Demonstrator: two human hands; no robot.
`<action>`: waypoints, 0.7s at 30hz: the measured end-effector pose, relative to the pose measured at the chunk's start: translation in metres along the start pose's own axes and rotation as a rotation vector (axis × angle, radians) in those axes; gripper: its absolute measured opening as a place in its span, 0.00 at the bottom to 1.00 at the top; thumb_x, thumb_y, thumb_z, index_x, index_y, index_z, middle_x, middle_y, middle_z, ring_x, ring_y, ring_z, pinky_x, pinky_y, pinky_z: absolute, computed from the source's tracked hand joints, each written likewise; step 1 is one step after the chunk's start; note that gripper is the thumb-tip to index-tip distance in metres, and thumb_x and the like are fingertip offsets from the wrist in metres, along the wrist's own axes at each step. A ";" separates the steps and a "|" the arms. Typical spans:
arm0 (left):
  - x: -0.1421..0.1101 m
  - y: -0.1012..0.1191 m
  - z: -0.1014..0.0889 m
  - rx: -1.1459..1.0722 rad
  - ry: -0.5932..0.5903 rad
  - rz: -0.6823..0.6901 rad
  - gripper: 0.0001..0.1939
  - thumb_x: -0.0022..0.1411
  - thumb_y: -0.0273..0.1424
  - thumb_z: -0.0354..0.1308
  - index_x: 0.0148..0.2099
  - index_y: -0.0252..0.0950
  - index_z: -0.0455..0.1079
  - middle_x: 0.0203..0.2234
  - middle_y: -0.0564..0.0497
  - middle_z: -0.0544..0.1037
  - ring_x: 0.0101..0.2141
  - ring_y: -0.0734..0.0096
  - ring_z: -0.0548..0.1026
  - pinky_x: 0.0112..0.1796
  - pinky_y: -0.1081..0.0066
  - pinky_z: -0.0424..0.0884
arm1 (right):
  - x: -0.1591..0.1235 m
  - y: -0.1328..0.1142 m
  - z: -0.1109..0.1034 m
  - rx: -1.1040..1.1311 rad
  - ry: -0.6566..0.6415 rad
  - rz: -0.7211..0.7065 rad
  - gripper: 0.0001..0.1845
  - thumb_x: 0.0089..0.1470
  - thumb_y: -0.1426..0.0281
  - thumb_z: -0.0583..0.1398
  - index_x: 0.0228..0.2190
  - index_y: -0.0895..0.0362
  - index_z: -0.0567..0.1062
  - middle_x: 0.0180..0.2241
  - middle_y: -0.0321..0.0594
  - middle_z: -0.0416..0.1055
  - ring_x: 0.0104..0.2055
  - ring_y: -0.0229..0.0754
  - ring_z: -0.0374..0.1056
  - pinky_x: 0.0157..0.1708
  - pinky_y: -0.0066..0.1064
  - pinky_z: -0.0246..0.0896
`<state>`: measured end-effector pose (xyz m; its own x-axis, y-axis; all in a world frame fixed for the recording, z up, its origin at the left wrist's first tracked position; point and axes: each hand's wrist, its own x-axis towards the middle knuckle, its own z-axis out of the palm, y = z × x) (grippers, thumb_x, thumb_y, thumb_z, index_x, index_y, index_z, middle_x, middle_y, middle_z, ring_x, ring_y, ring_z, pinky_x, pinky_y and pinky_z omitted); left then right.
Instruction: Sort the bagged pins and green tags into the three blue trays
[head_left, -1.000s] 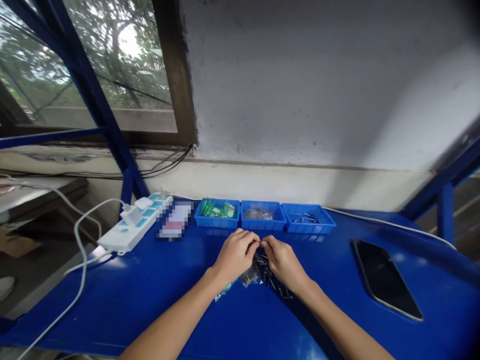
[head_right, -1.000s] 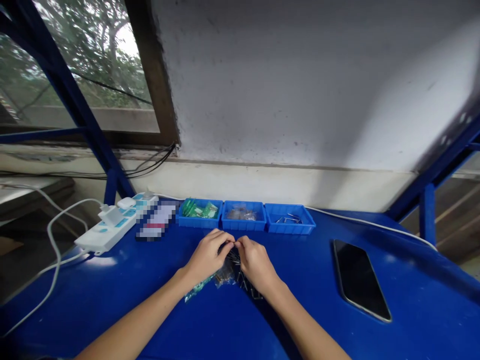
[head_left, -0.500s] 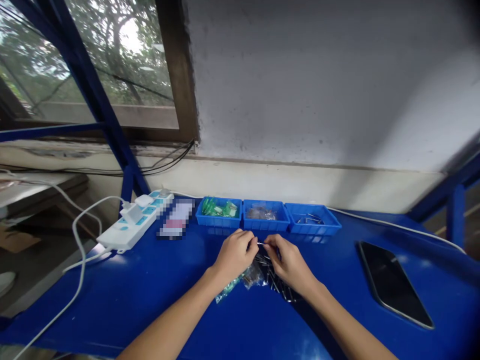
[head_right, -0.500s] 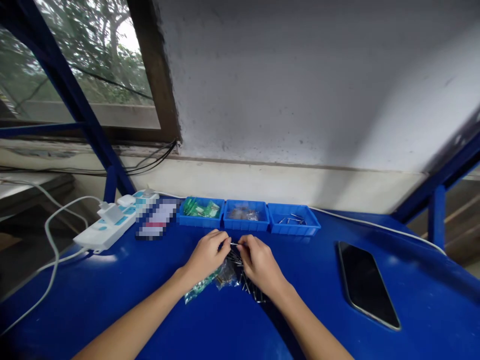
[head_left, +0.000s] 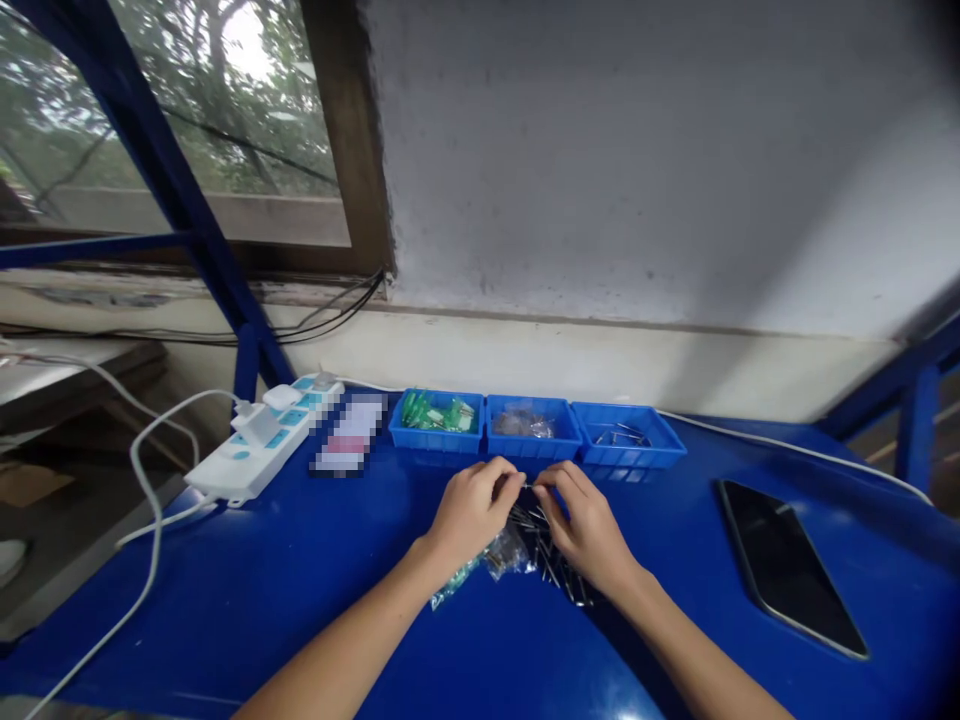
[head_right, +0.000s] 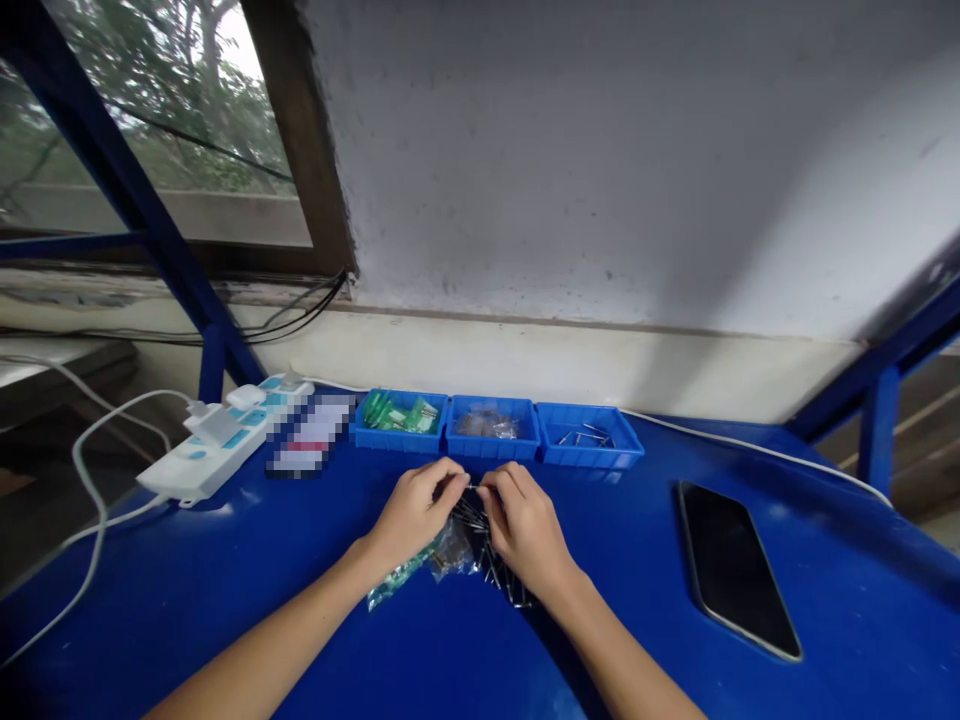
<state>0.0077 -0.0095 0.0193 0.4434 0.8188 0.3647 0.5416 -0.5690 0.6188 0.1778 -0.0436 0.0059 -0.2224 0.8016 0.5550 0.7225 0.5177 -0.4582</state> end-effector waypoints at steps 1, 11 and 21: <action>0.000 0.002 -0.001 -0.062 0.006 0.006 0.09 0.65 0.35 0.46 0.38 0.38 0.64 0.24 0.54 0.72 0.27 0.72 0.71 0.29 0.73 0.64 | 0.000 0.000 -0.001 0.005 0.012 0.016 0.05 0.60 0.71 0.50 0.33 0.56 0.65 0.32 0.42 0.64 0.35 0.41 0.62 0.35 0.33 0.59; -0.003 -0.001 0.003 -0.143 0.020 0.077 0.04 0.63 0.29 0.49 0.36 0.37 0.63 0.29 0.52 0.72 0.32 0.71 0.71 0.34 0.72 0.65 | 0.001 0.006 0.002 0.113 0.005 0.131 0.10 0.61 0.69 0.48 0.30 0.56 0.65 0.26 0.36 0.63 0.28 0.37 0.62 0.29 0.28 0.57; -0.001 -0.003 -0.002 0.016 0.038 0.012 0.17 0.67 0.33 0.43 0.25 0.36 0.60 0.20 0.53 0.68 0.26 0.73 0.68 0.30 0.73 0.61 | -0.001 0.003 0.000 0.072 -0.020 0.002 0.03 0.59 0.70 0.53 0.35 0.56 0.66 0.30 0.38 0.66 0.30 0.38 0.64 0.31 0.29 0.60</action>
<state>0.0040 -0.0083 0.0184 0.4227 0.8140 0.3985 0.5480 -0.5797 0.6030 0.1806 -0.0425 0.0039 -0.2339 0.8081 0.5406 0.6739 0.5355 -0.5090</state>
